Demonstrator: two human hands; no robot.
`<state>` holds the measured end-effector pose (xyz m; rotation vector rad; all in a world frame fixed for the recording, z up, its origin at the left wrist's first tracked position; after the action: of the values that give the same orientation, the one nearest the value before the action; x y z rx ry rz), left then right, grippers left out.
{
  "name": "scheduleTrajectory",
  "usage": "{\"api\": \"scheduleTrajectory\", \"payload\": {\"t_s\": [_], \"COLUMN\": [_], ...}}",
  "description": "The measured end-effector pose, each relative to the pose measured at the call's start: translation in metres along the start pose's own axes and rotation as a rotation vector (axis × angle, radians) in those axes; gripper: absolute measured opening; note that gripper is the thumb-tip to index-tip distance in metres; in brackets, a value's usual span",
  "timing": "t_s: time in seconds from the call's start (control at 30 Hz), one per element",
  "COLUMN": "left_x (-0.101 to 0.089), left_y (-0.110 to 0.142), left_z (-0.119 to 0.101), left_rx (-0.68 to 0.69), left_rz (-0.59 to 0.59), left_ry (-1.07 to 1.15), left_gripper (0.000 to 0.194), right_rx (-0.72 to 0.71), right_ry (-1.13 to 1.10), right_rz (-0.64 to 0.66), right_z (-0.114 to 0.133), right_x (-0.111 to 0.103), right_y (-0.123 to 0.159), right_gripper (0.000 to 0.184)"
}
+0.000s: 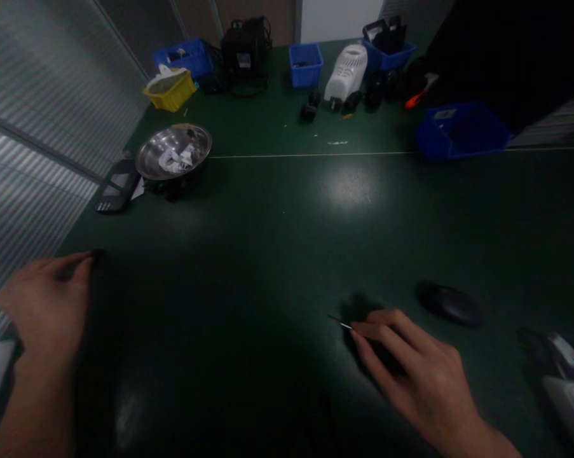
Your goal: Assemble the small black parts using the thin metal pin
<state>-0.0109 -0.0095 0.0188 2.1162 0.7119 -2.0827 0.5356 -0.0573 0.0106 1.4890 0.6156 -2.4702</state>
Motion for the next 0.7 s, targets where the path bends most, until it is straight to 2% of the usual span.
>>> {"api": "scheduleTrajectory", "payload": {"t_s": [0.17, 0.5, 0.7], "left_x": [0.0031, 0.0063, 0.0045], "left_y": [0.0016, -0.0013, -0.0021], "left_z": [-0.0013, 0.0007, -0.0031], "left_rx": [0.137, 0.175, 0.217], "left_rz": [-0.078, -0.144, -0.114], "left_ry": [-0.07, -0.092, -0.109], "left_gripper": [0.042, 0.039, 0.042], "right_rx": [0.001, -0.004, 0.001], "right_ry": [-0.011, -0.009, -0.016], "right_rz": [0.009, 0.014, 0.018], "right_z": [-0.0007, -0.0015, -0.0015], "right_x": [0.0002, 0.0003, 0.0001], "right_y": [0.0014, 0.0008, 0.0016], "right_gripper": [0.017, 0.015, 0.016]}}
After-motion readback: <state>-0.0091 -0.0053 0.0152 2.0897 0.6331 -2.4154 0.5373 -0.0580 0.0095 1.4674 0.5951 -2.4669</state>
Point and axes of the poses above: each hand's wrist, its own y-axis away from the middle knuckle, its own x-axis out of the palm, z = x × y, the point moved 1 cm from there along -y, towards the middle knuckle, and after that the axes turned 7 degrees about y, right-handed, at the moved point
